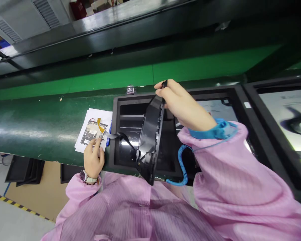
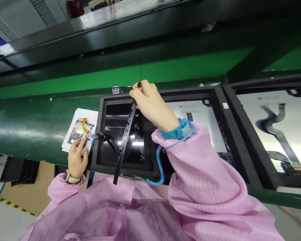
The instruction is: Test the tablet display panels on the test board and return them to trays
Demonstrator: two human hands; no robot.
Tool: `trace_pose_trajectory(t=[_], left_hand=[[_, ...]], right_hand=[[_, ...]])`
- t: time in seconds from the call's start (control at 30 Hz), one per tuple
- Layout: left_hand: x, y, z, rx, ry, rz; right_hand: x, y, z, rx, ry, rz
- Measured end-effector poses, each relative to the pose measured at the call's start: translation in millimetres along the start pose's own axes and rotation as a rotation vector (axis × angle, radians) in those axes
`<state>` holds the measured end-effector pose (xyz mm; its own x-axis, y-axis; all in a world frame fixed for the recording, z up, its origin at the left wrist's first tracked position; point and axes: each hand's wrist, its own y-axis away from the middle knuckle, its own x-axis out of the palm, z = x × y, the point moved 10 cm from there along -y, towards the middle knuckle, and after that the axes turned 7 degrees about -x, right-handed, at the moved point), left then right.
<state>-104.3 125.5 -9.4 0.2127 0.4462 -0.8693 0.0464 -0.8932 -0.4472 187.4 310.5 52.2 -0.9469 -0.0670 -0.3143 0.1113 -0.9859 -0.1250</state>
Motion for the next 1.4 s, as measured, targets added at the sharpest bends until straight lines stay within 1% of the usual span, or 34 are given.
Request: trace_pose_trajectory(t=[0.07, 0.1, 0.17, 0.2, 0.23, 0.3, 0.37, 0.43, 0.5, 0.63, 0.7, 0.77, 0.8, 0.87, 0.9, 0.93, 1.0, 1.03, 1.07, 1.1, 1.17, 1.27, 1.4], left_hand=[[-10.1, -4.7, 3.1, -0.057, 0.112, -0.047], [-15.2, -8.1, 4.3, -0.078, 0.16, -0.071], [-22.2, -18.5, 3.0, -0.077, 0.218, -0.098], [-22.0, -25.7, 0.1, -0.048, 0.232, -0.081], [-18.7, -34.1, -3.4, -0.009, 0.238, -0.042], [-6.7, -52.5, -8.8, 0.069, 0.241, 0.061], [8.4, -70.6, -10.3, 0.127, 0.252, 0.165], [21.7, -85.9, -9.7, 0.168, 0.267, 0.251], [30.1, -96.7, -9.5, 0.194, 0.291, 0.313], [33.0, -105.9, -10.8, 0.179, 0.348, 0.388], [33.0, -106.1, -13.0, 0.157, 0.386, 0.427], [33.0, -105.8, -15.0, 0.133, 0.417, 0.452], [33.1, -105.6, -16.0, 0.124, 0.427, 0.457], [33.4, -105.3, -18.5, 0.118, 0.441, 0.46], [33.6, -105.1, -19.8, 0.118, 0.445, 0.459], [33.9, -104.8, -21.1, 0.118, 0.448, 0.459], [34.5, -104.2, -23.1, 0.118, 0.454, 0.454], [34.7, -103.7, -24.1, 0.119, 0.459, 0.45], [34.6, -103.3, -24.8, 0.121, 0.467, 0.442], [34.2, -103.0, -25.3, 0.123, 0.476, 0.429], [33.8, -102.2, -25.5, 0.127, 0.482, 0.4], [35.8, -100.4, -25.1, 0.125, 0.444, 0.375], [33.8, -99.7, -28.0, 0.126, 0.443, 0.342]], right_hand=[[-13.4, 6.7, -12.4, 0.171, -0.003, -0.012], [-17.3, 9.0, -19.5, 0.234, -0.022, -0.004], [-18.5, 7.4, -31.8, 0.261, -0.081, 0.033], [-16.4, 4.6, -39.1, 0.254, -0.125, 0.049], [-12.7, 1.0, -47.3, 0.243, -0.172, 0.062], [-3.4, -6.4, -65.1, 0.232, -0.236, 0.066], [8.0, -12.7, -79.5, 0.225, -0.222, 0.073], [18.9, -17.4, -87.2, 0.205, -0.117, 0.099], [25.4, -20.9, -90.3, 0.174, 0.007, 0.114], [25.2, -24.3, -94.2, 0.127, 0.188, 0.081], [24.2, -22.8, -91.7, 0.094, 0.283, 0.065], [25.5, -17.7, -83.3, 0.066, 0.36, 0.054], [27.0, -13.8, -76.0, 0.051, 0.4, 0.046], [35.4, -4.1, -52.3, -0.019, 0.5, 0.048], [46.3, 1.8, -36.8, -0.083, 0.536, 0.085], [62.5, 8.8, -20.9, -0.162, 0.548, 0.154], [106.7, 28.4, 5.8, -0.306, 0.464, 0.383], [127.8, 38.9, 13.5, -0.332, 0.394, 0.492], [144.9, 47.1, 17.1, -0.326, 0.344, 0.567], [158.3, 52.7, 17.7, -0.308, 0.315, 0.609], [174.5, 56.7, 13.3, -0.265, 0.3, 0.623], [182.8, 55.4, 4.7, -0.245, 0.281, 0.607], [181.2, 52.3, -2.4, -0.227, 0.245, 0.586]])
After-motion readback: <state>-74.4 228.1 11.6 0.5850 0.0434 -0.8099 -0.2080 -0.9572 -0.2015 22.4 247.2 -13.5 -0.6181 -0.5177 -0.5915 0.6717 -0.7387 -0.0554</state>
